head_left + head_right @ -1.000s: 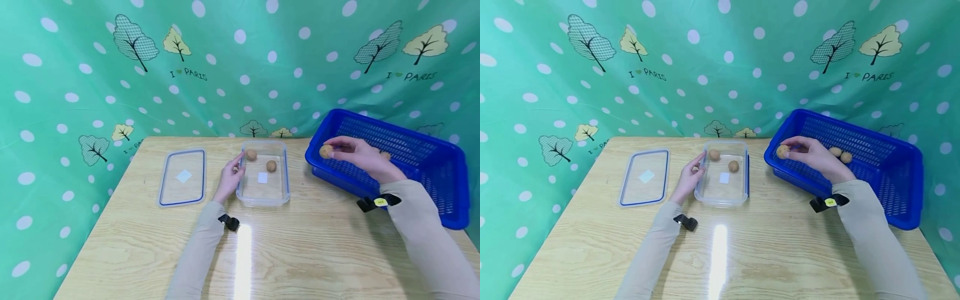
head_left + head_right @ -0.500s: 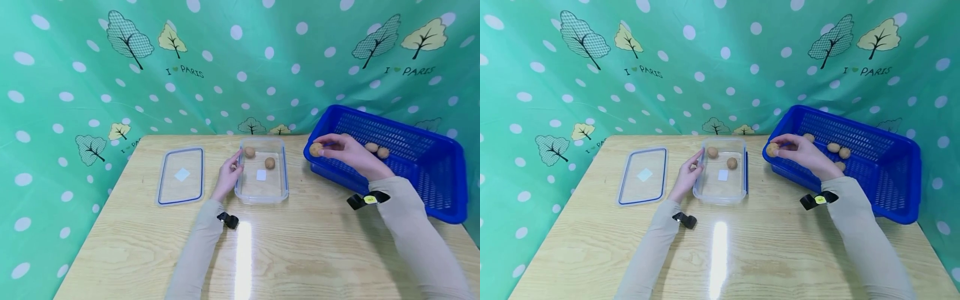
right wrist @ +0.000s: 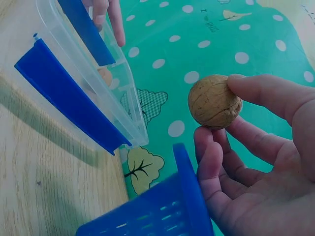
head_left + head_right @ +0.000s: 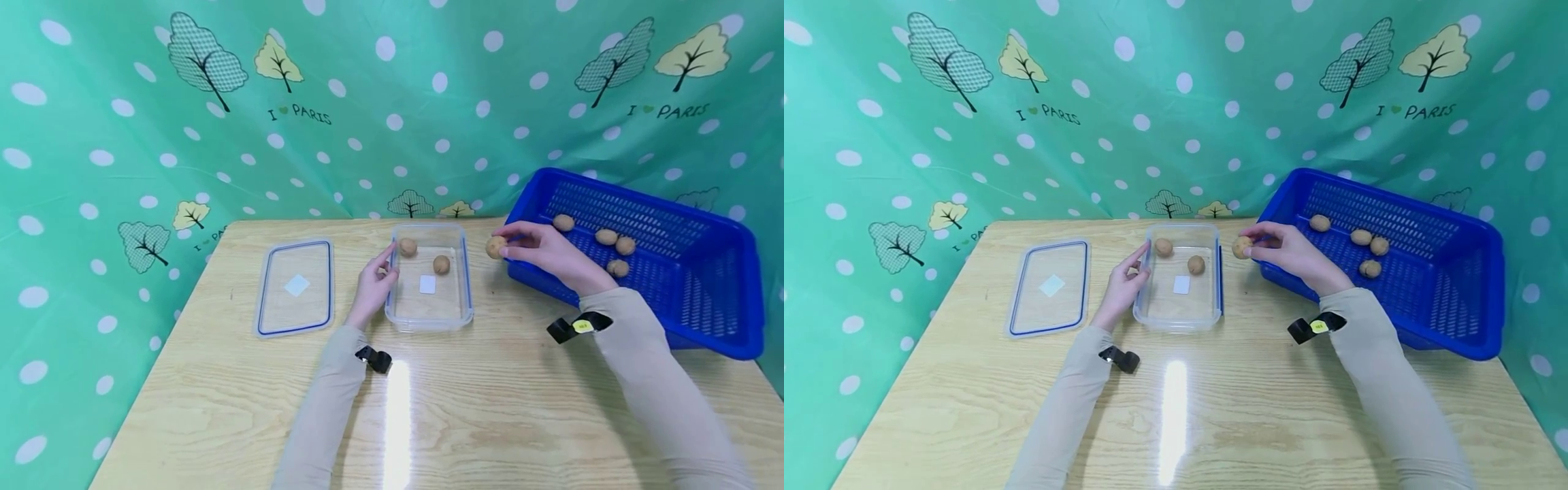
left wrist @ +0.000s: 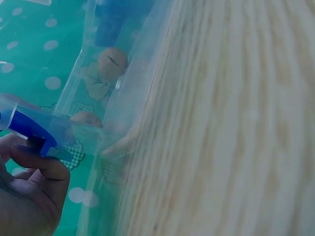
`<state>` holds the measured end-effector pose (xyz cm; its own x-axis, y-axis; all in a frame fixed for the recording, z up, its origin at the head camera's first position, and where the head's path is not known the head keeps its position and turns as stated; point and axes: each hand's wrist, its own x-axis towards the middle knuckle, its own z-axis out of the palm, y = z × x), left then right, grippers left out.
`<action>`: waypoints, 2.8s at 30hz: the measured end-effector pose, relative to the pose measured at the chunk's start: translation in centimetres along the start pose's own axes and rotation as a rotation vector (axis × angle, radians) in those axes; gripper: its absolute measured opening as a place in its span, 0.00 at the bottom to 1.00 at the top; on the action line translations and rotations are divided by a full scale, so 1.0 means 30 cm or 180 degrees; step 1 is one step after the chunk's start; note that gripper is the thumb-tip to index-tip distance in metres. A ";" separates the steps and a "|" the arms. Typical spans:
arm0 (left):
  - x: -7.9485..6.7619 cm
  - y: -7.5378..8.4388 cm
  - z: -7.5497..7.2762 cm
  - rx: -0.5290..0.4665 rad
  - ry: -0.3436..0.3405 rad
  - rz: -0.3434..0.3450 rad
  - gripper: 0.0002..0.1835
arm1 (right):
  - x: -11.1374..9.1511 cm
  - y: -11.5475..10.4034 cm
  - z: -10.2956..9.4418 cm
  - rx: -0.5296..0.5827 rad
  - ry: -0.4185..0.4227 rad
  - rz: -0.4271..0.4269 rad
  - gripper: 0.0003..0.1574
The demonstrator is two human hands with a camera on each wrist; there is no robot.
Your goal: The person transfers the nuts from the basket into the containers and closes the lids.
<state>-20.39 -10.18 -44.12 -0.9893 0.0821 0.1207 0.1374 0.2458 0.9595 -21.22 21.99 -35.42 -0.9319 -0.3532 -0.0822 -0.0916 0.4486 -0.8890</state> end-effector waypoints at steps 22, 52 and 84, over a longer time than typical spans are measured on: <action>0.011 -0.044 -0.006 -0.0118 0.0007 -0.0002 0.29 | 0.023 -0.045 0.119 0.0124 -0.0045 -0.0134 0.27; -0.020 0.045 -0.015 -0.0102 -0.0055 -0.0024 0.29 | 0.105 0.068 0.271 0.0275 0.0053 -0.0187 0.25; 0.006 -0.033 -0.003 0.0050 0.0077 -0.0081 0.30 | -0.054 -0.015 0.167 0.0068 -0.0034 -0.0375 0.28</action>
<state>-20.70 -10.51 -45.03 -0.9934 0.0522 0.1024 0.1126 0.2627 0.9583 -17.91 18.25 -37.14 -0.9113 -0.4112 0.0188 -0.1927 0.3858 -0.9023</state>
